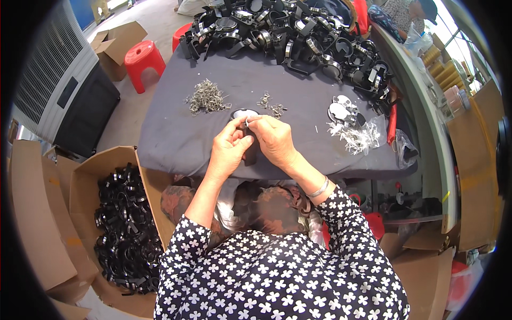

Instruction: The person is seen manually assembling small metal components onto circular plastic parts at a workbench.

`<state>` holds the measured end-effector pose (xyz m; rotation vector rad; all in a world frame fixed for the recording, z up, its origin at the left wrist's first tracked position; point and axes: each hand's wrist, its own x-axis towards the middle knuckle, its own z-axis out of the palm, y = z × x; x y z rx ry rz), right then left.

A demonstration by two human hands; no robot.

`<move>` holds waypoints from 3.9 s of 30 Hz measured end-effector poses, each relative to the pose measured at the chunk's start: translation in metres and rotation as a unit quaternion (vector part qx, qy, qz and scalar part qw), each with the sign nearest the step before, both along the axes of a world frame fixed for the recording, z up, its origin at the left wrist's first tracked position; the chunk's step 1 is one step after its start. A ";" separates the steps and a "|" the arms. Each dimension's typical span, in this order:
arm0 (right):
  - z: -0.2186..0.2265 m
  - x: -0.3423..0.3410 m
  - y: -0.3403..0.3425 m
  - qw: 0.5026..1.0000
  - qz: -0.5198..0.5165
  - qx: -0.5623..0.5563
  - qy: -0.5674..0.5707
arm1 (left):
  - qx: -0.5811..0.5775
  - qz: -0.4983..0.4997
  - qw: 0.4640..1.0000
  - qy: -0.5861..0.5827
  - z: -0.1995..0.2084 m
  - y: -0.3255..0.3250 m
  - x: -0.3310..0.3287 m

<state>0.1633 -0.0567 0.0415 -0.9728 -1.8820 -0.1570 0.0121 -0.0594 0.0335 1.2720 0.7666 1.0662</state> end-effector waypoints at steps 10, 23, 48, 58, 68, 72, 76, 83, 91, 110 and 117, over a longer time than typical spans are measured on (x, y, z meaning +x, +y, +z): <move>0.004 0.000 0.000 0.999 0.020 -0.020 0.021 | 0.009 0.039 0.999 -0.023 -0.005 0.004 0.005; 0.014 0.061 0.088 0.967 -0.150 -0.189 -0.085 | 0.038 0.109 0.993 0.018 -0.005 0.004 0.015; 0.016 0.052 0.060 0.959 -0.109 -0.186 -0.185 | 0.022 0.110 0.994 0.005 -0.004 0.005 0.011; 0.019 0.035 0.072 0.897 -0.095 -0.178 -0.394 | 0.020 0.102 0.995 0.003 -0.007 0.007 0.015; 0.034 0.052 0.030 0.922 -0.023 -0.364 0.129 | 0.015 0.102 0.994 0.022 -0.008 0.007 0.014; 0.029 0.034 -0.004 0.865 0.110 -0.394 0.292 | 0.011 0.106 0.994 0.034 0.000 0.003 0.013; 0.020 0.022 -0.014 0.928 0.070 -0.319 0.178 | 0.017 0.093 0.995 0.014 -0.007 0.008 0.014; 0.013 0.009 -0.007 0.997 0.030 -0.075 0.012 | 0.004 0.102 0.995 0.008 -0.007 0.008 0.013; 0.006 0.002 -0.007 0.999 -0.017 -0.023 0.024 | 0.040 0.117 0.992 0.015 -0.005 0.003 0.015; 0.006 0.132 -0.031 0.930 -0.273 -0.195 -0.149 | 0.049 0.115 0.991 0.054 -0.014 0.008 0.016; 0.021 0.110 -0.029 0.871 -0.307 -0.243 -0.296 | 0.037 0.128 0.991 0.032 -0.011 0.004 0.016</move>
